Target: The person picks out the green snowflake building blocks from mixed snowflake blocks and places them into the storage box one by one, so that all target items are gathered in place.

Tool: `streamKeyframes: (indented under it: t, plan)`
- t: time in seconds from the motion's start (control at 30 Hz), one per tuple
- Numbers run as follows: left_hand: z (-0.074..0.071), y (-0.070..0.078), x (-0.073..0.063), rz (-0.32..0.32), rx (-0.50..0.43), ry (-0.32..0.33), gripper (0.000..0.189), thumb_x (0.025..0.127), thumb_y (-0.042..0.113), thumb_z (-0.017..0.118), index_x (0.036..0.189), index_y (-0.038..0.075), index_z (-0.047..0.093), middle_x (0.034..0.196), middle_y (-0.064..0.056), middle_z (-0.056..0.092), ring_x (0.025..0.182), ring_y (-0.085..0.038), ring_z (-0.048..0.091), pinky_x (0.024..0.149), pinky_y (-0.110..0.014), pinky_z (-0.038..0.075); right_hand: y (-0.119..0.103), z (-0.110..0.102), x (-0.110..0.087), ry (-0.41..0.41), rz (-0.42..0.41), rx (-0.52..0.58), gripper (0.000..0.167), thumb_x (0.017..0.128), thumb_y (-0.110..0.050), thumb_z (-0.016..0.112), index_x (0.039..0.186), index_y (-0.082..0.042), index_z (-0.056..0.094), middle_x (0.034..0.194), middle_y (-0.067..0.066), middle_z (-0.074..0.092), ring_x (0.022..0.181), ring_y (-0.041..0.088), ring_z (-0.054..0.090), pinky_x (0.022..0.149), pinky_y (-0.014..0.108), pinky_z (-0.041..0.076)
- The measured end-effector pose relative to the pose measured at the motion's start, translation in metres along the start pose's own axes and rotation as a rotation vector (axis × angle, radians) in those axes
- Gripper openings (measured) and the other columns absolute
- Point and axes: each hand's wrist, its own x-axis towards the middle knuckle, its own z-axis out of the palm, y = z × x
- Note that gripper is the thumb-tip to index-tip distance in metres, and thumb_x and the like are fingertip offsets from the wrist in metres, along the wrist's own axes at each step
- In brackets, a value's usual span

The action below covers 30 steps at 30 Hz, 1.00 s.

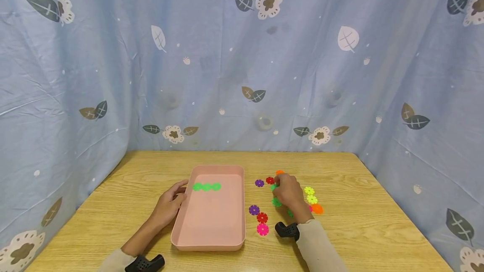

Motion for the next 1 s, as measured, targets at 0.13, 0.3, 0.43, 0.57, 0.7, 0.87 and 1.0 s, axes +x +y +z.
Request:
streamKeyframes:
  t: [0.13, 0.3, 0.43, 0.57, 0.7, 0.87, 1.0]
  plan:
    - [-0.001, -0.001, -0.001, 0.0, 0.008, 0.004, 0.046, 0.104, 0.013, 0.049, 0.149, 0.007, 0.047, 0.131, -0.018, 0.063, 0.112, -0.033, 0.067, 0.088, -0.042, 0.059, 0.0, 0.002, 0.0, -0.019, 0.002, 0.035, 0.033, 0.077, 0.002, 0.075, 0.11, 0.003, 0.072, 0.1, 0.013, 0.071, 0.088, 0.029, 0.066, 0.074, 0.044, 0.058]
    - [-0.002, -0.002, 0.0, 0.004, 0.017, 0.007, 0.046, 0.104, 0.012, 0.049, 0.15, 0.007, 0.047, 0.131, -0.018, 0.064, 0.111, -0.032, 0.067, 0.087, -0.042, 0.059, -0.003, 0.001, 0.0, -0.05, 0.01, 0.063, 0.028, 0.076, 0.002, 0.076, 0.104, 0.001, 0.072, 0.095, 0.011, 0.066, 0.082, 0.026, 0.059, 0.069, 0.04, 0.055]
    - [-0.001, -0.002, 0.002, 0.008, 0.025, 0.01, 0.047, 0.104, 0.013, 0.048, 0.15, 0.008, 0.047, 0.13, -0.017, 0.064, 0.111, -0.031, 0.068, 0.087, -0.041, 0.059, -0.008, -0.006, -0.001, -0.063, -0.002, 0.11, 0.014, 0.08, 0.0, 0.075, 0.093, -0.001, 0.069, 0.085, 0.009, 0.06, 0.073, 0.023, 0.052, 0.063, 0.035, 0.048]
    - [0.0, -0.001, 0.004, 0.008, 0.044, 0.025, 0.047, 0.103, 0.013, 0.049, 0.15, 0.008, 0.048, 0.13, -0.016, 0.065, 0.113, -0.032, 0.067, 0.088, -0.04, 0.058, -0.012, -0.011, -0.002, -0.092, -0.029, 0.158, 0.008, 0.085, -0.001, 0.074, 0.087, -0.002, 0.066, 0.077, 0.007, 0.058, 0.067, 0.021, 0.05, 0.059, 0.032, 0.044]
    - [0.0, -0.002, 0.004, 0.0, 0.035, 0.022, 0.047, 0.102, 0.012, 0.049, 0.15, 0.008, 0.048, 0.13, -0.016, 0.065, 0.113, -0.032, 0.067, 0.087, -0.04, 0.059, -0.016, -0.012, -0.001, -0.13, -0.046, 0.214, 0.008, 0.088, -0.002, 0.072, 0.088, -0.002, 0.064, 0.08, 0.006, 0.058, 0.069, 0.02, 0.051, 0.061, 0.031, 0.046]
    - [0.0, -0.004, 0.004, 0.007, 0.027, 0.019, 0.047, 0.102, 0.012, 0.049, 0.149, 0.008, 0.048, 0.129, -0.017, 0.065, 0.112, -0.032, 0.067, 0.087, -0.04, 0.059, -0.028, -0.013, 0.004, -0.134, -0.072, 0.304, 0.005, 0.09, -0.002, 0.07, 0.092, -0.001, 0.066, 0.078, 0.008, 0.062, 0.063, 0.025, 0.06, 0.057, 0.031, 0.051]
    - [0.0, -0.004, 0.003, 0.007, 0.008, 0.009, 0.047, 0.103, 0.013, 0.049, 0.149, 0.007, 0.048, 0.13, -0.018, 0.064, 0.112, -0.033, 0.067, 0.087, -0.041, 0.059, -0.043, -0.014, 0.01, -0.139, -0.11, 0.362, 0.004, 0.09, 0.001, 0.066, 0.093, 0.001, 0.068, 0.077, 0.011, 0.065, 0.066, 0.034, 0.068, 0.055, 0.036, 0.056]
